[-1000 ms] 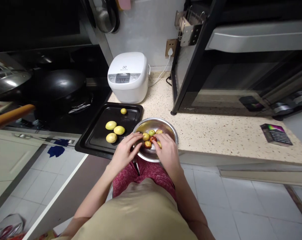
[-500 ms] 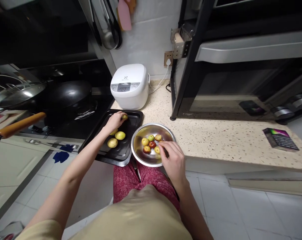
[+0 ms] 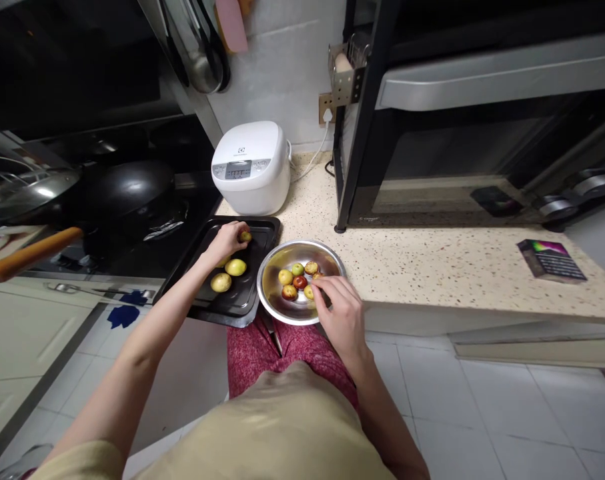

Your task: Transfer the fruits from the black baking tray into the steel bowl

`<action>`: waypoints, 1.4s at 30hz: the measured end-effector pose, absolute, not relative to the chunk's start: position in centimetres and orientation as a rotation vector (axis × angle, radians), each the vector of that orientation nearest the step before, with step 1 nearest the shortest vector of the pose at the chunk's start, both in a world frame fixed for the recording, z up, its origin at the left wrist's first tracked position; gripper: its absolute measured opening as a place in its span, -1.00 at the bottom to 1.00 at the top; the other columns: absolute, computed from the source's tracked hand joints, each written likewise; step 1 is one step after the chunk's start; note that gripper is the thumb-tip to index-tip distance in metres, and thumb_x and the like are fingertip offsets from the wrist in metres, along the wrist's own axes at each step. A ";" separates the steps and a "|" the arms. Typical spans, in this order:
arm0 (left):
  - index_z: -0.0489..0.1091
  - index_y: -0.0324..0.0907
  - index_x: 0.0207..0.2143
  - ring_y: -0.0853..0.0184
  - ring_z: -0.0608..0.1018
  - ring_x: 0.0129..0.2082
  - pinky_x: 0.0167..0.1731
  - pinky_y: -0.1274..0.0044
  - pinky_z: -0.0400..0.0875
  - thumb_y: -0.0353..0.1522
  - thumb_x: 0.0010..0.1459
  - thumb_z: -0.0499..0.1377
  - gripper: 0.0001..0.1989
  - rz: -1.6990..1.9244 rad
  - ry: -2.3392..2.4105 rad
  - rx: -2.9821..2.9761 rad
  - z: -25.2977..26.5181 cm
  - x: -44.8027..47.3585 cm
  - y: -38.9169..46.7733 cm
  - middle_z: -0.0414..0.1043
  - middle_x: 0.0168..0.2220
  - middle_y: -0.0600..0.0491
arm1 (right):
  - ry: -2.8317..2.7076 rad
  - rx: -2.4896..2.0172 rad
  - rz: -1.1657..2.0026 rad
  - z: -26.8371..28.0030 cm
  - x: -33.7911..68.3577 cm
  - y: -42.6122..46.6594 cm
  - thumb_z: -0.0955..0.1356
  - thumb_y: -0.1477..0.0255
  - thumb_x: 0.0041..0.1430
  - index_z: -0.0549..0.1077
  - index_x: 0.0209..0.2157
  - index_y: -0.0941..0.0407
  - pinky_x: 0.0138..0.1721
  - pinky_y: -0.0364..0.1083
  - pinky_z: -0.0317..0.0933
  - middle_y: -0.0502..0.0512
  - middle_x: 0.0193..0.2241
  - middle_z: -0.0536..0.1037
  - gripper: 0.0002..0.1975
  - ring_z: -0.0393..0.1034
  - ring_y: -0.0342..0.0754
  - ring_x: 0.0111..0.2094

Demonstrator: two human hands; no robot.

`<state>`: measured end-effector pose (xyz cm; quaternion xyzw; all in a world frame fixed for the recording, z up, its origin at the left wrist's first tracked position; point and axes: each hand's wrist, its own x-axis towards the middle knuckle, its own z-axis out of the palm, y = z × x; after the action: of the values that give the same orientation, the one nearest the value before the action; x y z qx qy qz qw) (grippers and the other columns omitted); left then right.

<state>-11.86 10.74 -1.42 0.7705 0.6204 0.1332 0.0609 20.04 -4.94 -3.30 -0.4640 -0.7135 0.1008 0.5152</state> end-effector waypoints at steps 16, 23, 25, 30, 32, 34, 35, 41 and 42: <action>0.48 -0.14 -0.12 0.24 0.60 -0.20 -0.13 0.44 0.51 -0.50 0.11 0.30 -0.74 0.558 1.038 2.387 2.5 -2.0 0.6 0.55 -0.17 0.01 | -1.744 -1.124 0.217 -4.1 20.4 -5.0 0.36 0.51 0.37 0.57 -0.21 0.06 -0.11 0.06 0.45 0.12 -0.26 0.68 -0.88 0.56 0.03 -0.20; 0.47 -0.10 -0.05 0.18 0.63 -0.15 -0.14 0.44 0.51 -0.46 0.16 0.31 -0.70 0.352 1.037 2.488 1.3 -0.1 -0.1 0.57 -0.10 0.01 | -1.728 -1.132 0.220 -4.0 20.4 -5.1 0.35 0.51 0.37 0.56 -0.21 0.06 -0.12 0.06 0.44 0.11 -0.27 0.68 -0.87 0.56 0.03 -0.22; 0.47 -0.11 -0.05 0.17 0.63 -0.15 -0.16 0.43 0.51 -0.45 0.16 0.32 -0.70 0.309 1.065 2.509 1.1 0.2 0.0 0.57 -0.11 0.01 | -1.729 -1.141 0.224 -4.0 20.4 -5.2 0.35 0.50 0.37 0.57 -0.21 0.06 -0.11 0.06 0.44 0.11 -0.27 0.68 -0.87 0.56 0.03 -0.22; 0.45 -0.13 -0.01 0.17 0.63 -0.13 -0.15 0.44 0.50 -0.42 0.18 0.32 -0.69 0.214 1.104 2.527 1.2 0.5 -0.1 0.56 -0.07 -0.01 | -1.742 -1.148 0.212 -4.5 20.7 -5.1 0.36 0.50 0.37 0.56 -0.20 0.07 -0.11 0.05 0.43 0.11 -0.27 0.67 -0.88 0.55 0.02 -0.22; 0.45 -0.14 0.00 0.18 0.62 -0.11 -0.13 0.45 0.49 -0.42 0.19 0.31 -0.69 0.175 1.125 2.524 1.4 0.5 -0.3 0.55 -0.04 -0.01 | -1.757 -1.148 0.208 -4.7 20.8 -5.0 0.36 0.50 0.37 0.56 -0.21 0.08 -0.11 0.05 0.42 0.11 -0.27 0.67 -0.89 0.55 0.02 -0.22; 0.45 -0.14 -0.01 0.19 0.62 -0.09 -0.11 0.46 0.48 -0.41 0.19 0.31 -0.69 0.146 1.151 2.521 1.6 0.6 -0.4 0.54 -0.02 0.00 | -1.774 -1.154 0.217 -4.9 20.8 -4.9 0.36 0.50 0.37 0.55 -0.21 0.08 -0.11 0.05 0.42 0.11 -0.27 0.67 -0.90 0.55 0.03 -0.21; 0.45 -0.13 -0.01 0.19 0.61 -0.08 -0.11 0.46 0.48 -0.41 0.19 0.31 -0.70 0.134 1.165 2.520 1.6 0.6 -0.4 0.53 -0.01 0.01 | -1.782 -1.158 0.224 -5.0 20.7 -4.9 0.36 0.49 0.37 0.55 -0.21 0.08 -0.11 0.06 0.41 0.11 -0.27 0.67 -0.90 0.55 0.03 -0.21; 0.47 -0.13 -0.05 0.17 0.60 -0.09 -0.16 0.46 0.48 -0.39 0.18 0.32 -0.72 0.043 1.169 2.579 1.2 0.6 -0.6 0.53 -0.04 -0.01 | -1.860 -1.156 0.229 -5.0 20.6 -4.9 0.35 0.50 0.38 0.55 -0.21 0.08 -0.08 0.06 0.38 0.10 -0.24 0.68 -0.88 0.55 0.05 -0.17; 0.47 -0.14 -0.05 0.17 0.60 -0.09 -0.17 0.46 0.48 -0.39 0.18 0.32 -0.73 0.027 1.168 2.583 1.1 0.6 -0.6 0.53 -0.05 -0.01 | -1.870 -1.157 0.226 -5.0 20.6 -4.9 0.35 0.50 0.38 0.55 -0.22 0.08 -0.09 0.06 0.37 0.10 -0.24 0.68 -0.88 0.55 0.05 -0.17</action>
<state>0.56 -0.57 1.14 0.9004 0.4072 0.0095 0.1529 20.58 -4.92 -4.95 -0.4675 -0.7560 0.0912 0.4489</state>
